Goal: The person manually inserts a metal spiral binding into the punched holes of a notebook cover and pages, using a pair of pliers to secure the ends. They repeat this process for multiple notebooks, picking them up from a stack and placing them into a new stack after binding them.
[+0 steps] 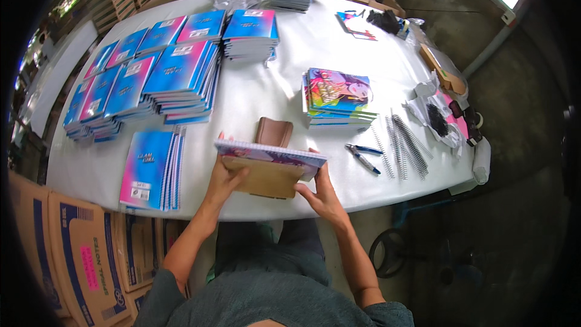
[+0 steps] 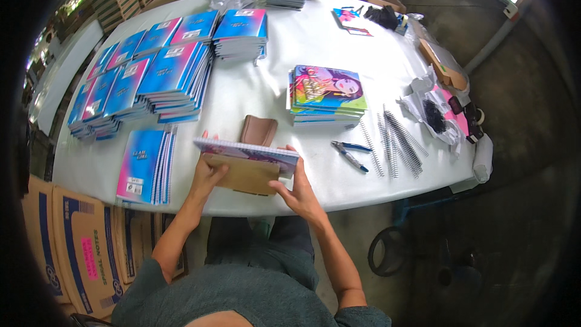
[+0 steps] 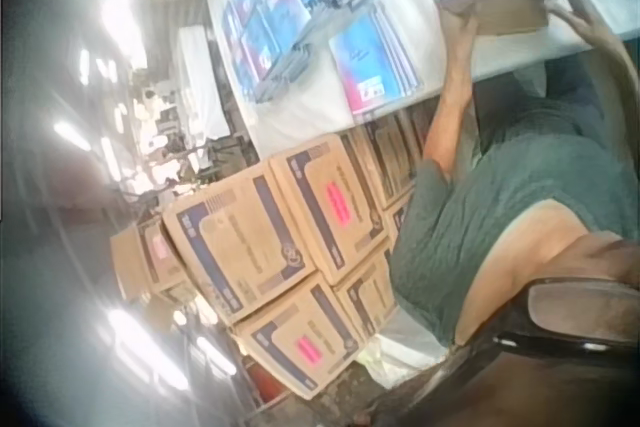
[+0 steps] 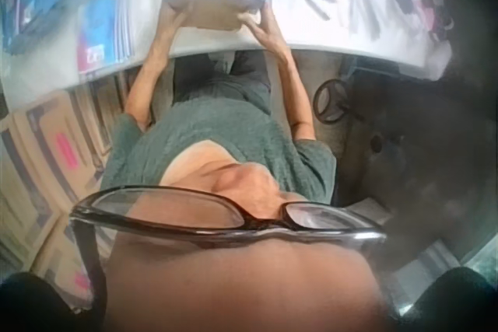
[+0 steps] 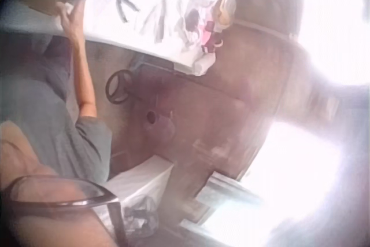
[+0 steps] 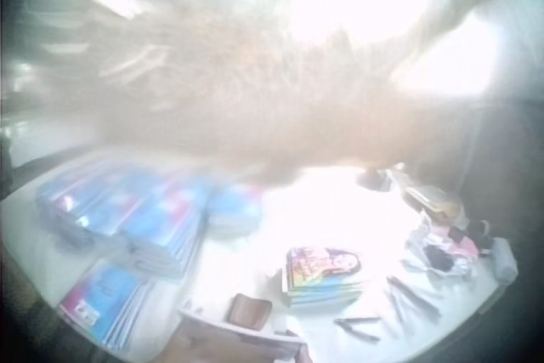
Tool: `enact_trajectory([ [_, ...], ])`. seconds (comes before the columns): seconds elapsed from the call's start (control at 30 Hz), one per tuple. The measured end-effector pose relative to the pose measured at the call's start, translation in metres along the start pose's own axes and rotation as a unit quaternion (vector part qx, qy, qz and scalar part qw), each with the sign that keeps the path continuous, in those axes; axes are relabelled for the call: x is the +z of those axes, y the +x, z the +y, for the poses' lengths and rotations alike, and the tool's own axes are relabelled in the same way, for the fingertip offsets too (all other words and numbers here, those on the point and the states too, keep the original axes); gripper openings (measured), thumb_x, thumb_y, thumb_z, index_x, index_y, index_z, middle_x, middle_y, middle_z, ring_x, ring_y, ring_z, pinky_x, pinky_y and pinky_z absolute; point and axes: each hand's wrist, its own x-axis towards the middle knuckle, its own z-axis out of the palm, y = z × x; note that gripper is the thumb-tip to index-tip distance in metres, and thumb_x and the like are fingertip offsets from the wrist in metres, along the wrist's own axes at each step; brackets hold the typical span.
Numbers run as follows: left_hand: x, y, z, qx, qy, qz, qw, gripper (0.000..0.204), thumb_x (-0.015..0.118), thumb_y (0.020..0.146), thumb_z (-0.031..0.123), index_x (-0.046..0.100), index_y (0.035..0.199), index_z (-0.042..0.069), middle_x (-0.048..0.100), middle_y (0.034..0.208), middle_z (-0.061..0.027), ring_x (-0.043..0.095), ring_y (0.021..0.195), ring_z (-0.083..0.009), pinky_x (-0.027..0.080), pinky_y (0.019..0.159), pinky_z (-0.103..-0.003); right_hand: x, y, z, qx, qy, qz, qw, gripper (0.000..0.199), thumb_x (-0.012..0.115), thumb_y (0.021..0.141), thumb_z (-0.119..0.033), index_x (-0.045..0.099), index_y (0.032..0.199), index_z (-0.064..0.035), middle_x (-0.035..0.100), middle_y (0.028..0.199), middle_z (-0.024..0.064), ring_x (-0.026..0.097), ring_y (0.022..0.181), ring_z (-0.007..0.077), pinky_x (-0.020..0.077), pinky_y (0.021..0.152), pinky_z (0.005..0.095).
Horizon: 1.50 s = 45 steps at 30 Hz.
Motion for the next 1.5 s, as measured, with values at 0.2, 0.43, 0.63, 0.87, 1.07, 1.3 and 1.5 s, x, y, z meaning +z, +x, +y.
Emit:
enact_trajectory([
  [0.2, -0.006, 0.01, 0.036, 0.181, -0.104, 0.06, 0.976, 0.131, 0.087, 0.071, 0.043, -0.007, 0.156, 0.009, 0.007, 0.163, -0.0168, 0.008, 0.15, -0.0268, 0.018, 0.118, -0.041, -0.051, 0.025, 0.006, -0.067, 0.081, -0.036, 0.994, 0.096, 0.064, 0.089, -0.053, 0.013, 0.155, -0.0044, 0.034, 0.152, 0.0182, 0.034, 0.142, 0.0308, 0.0263, 0.115, 0.0461],
  [0.43, -0.032, -0.001, 0.0, 0.129, 0.032, 0.065, 0.989, 0.136, 0.083, 0.067, 0.059, -0.005, 0.156, 0.007, 0.008, 0.162, -0.0191, 0.006, 0.15, -0.0293, 0.01, 0.121, -0.042, -0.116, 0.067, 0.071, -0.075, -0.153, 0.14, 0.975, 0.04, 0.058, 0.08, 0.016, 0.064, 0.113, -0.0056, 0.067, 0.105, 0.0103, 0.063, 0.101, 0.026, 0.0503, 0.084, 0.0385],
  [0.63, 0.006, 0.0, 0.088, 0.286, 0.299, 0.116, 0.903, 0.102, 0.065, 0.082, 0.058, 0.02, 0.155, 0.003, 0.017, 0.161, -0.0191, 0.012, 0.149, -0.0372, 0.011, 0.12, -0.05, -0.199, 0.092, 0.151, 0.126, -0.586, 0.155, 0.785, 0.029, 0.07, 0.076, -0.002, 0.059, 0.102, 0.0081, 0.06, 0.098, 0.0262, 0.063, 0.086, 0.0404, 0.0506, 0.076, 0.0483],
  [0.87, 0.103, 0.02, 0.12, 0.327, 0.621, -0.093, 0.707, 0.087, 0.064, 0.08, 0.054, 0.036, 0.15, 0.009, 0.032, 0.157, -0.0129, 0.018, 0.145, -0.0475, 0.021, 0.114, -0.062, -0.158, 0.092, 0.033, -0.167, -0.354, 0.3, 0.87, 0.038, 0.051, 0.083, 0.017, 0.059, 0.115, -0.0005, 0.06, 0.092, 0.0133, 0.062, 0.074, 0.0227, 0.0512, 0.065, 0.0336],
  [1.07, 0.114, 0.03, 0.095, 0.294, 0.617, -0.136, 0.717, 0.061, 0.066, 0.086, 0.04, 0.051, 0.14, 0.016, 0.057, 0.138, -0.008, 0.052, 0.127, -0.0392, 0.04, 0.105, -0.057, -0.098, 0.037, -0.057, -0.078, -0.163, 0.027, 0.983, 0.035, 0.068, 0.079, 0.013, 0.072, 0.109, -0.0059, 0.065, 0.087, 0.0086, 0.065, 0.077, 0.0182, 0.0525, 0.068, 0.0301],
  [1.3, 0.116, 0.026, 0.093, 0.323, 0.6, -0.122, 0.722, 0.056, 0.066, 0.087, 0.036, 0.054, 0.138, 0.016, 0.06, 0.135, -0.0046, 0.06, 0.118, -0.0329, 0.045, 0.101, -0.053, -0.098, 0.03, -0.044, -0.049, -0.125, 0.008, 0.991, 0.03, 0.069, 0.08, 0.01, 0.074, 0.105, -0.0063, 0.066, 0.087, 0.007, 0.063, 0.076, 0.016, 0.0495, 0.066, 0.0291],
  [1.5, 0.115, 0.026, 0.092, 0.333, 0.606, -0.116, 0.713, 0.055, 0.065, 0.088, 0.037, 0.054, 0.138, 0.015, 0.06, 0.135, -0.0044, 0.06, 0.118, -0.0328, 0.045, 0.101, -0.053, -0.093, 0.033, -0.043, -0.064, -0.129, 0.024, 0.989, 0.026, 0.072, 0.077, 0.009, 0.074, 0.099, -0.0057, 0.066, 0.091, 0.0066, 0.063, 0.08, 0.0164, 0.0501, 0.067, 0.0298],
])
